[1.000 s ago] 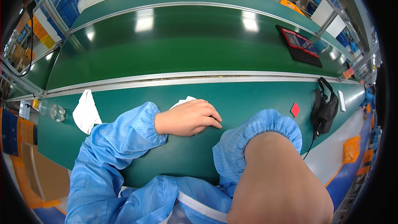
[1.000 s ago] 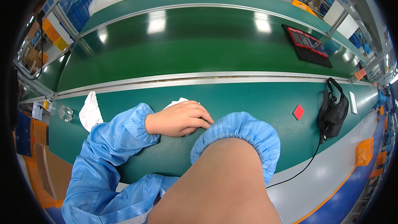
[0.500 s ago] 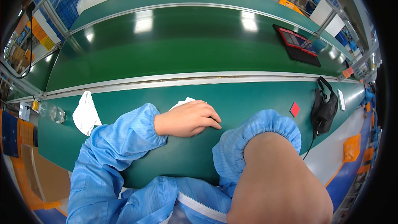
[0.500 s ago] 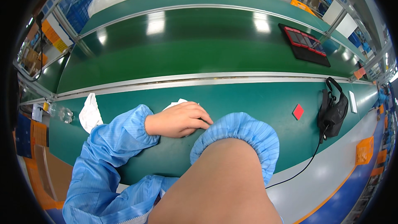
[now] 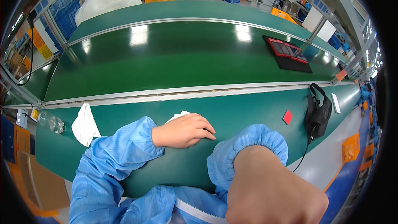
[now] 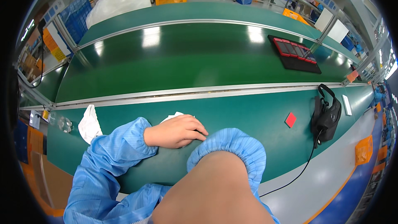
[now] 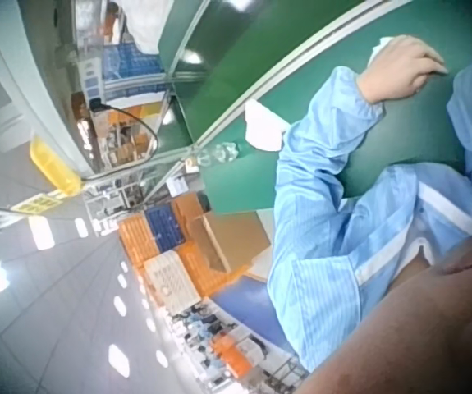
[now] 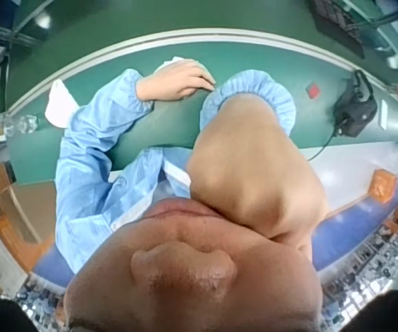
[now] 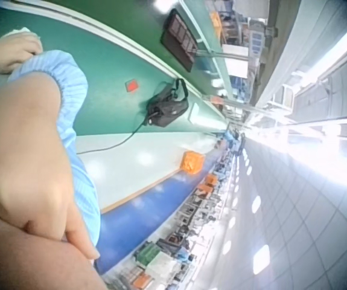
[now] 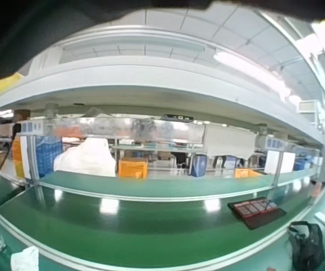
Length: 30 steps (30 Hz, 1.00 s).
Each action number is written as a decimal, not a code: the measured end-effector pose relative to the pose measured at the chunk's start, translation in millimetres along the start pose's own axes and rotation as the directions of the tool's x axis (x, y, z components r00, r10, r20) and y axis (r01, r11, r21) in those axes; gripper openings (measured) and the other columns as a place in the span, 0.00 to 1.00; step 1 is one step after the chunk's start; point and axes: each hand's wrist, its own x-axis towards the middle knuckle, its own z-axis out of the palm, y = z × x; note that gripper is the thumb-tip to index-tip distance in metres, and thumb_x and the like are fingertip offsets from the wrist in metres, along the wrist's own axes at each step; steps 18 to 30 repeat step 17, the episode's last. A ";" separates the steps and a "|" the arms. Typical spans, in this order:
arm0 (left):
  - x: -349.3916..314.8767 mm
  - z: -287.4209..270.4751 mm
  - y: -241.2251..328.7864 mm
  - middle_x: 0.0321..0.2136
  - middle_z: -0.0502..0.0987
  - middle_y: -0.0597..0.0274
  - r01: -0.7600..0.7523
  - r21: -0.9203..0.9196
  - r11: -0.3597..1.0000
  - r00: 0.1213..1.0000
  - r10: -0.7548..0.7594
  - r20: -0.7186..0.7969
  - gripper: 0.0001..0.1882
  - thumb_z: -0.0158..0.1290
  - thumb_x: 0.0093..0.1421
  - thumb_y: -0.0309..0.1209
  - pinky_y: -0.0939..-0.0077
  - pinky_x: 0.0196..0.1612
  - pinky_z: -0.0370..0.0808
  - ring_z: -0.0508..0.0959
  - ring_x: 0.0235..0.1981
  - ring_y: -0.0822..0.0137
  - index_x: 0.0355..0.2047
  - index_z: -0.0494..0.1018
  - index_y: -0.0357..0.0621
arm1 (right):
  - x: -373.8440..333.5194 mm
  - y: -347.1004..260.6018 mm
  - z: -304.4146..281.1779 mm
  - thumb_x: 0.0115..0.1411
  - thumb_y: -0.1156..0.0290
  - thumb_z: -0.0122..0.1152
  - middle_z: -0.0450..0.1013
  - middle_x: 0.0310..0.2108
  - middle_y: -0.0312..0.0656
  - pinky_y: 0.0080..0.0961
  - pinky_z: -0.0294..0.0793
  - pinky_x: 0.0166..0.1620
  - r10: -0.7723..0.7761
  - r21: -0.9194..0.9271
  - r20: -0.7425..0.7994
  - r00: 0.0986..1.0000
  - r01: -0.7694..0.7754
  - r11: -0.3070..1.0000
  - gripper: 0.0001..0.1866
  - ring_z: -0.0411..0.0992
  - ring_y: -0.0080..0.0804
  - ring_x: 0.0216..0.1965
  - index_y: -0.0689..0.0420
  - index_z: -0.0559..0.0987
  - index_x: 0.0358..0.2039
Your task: Inspect several handheld electronic devices and place them on a tray on a conveyor belt.
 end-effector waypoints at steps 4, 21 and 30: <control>0.7 -1.1 0.7 0.51 0.77 0.63 0.012 0.004 1.000 1.000 -0.012 0.012 0.18 0.54 0.58 0.21 0.61 0.58 0.71 0.75 0.53 0.58 0.49 0.79 0.49 | 0.1 -1.3 0.6 0.66 0.58 0.59 0.64 0.10 0.34 0.26 0.55 0.11 0.006 -0.004 -0.024 1.000 -0.006 1.000 0.26 0.63 0.27 0.08 0.52 0.69 0.11; 1.2 -0.2 -1.5 0.52 0.77 0.62 0.005 -0.006 1.000 1.000 -0.005 0.005 0.16 0.54 0.58 0.21 0.59 0.59 0.71 0.75 0.54 0.56 0.46 0.78 0.48 | -1.3 -4.1 -2.0 0.65 0.57 0.61 0.66 0.10 0.34 0.25 0.56 0.11 -0.014 -0.027 0.007 1.000 0.014 1.000 0.26 0.64 0.26 0.08 0.54 0.72 0.11; 1.2 -0.2 -1.5 0.52 0.77 0.62 0.005 -0.006 1.000 1.000 -0.005 0.005 0.16 0.54 0.58 0.21 0.59 0.59 0.71 0.75 0.54 0.56 0.46 0.78 0.48 | -1.3 -4.1 -2.0 0.65 0.57 0.61 0.66 0.10 0.34 0.25 0.56 0.11 -0.014 -0.027 0.007 1.000 0.014 1.000 0.26 0.64 0.26 0.08 0.54 0.72 0.11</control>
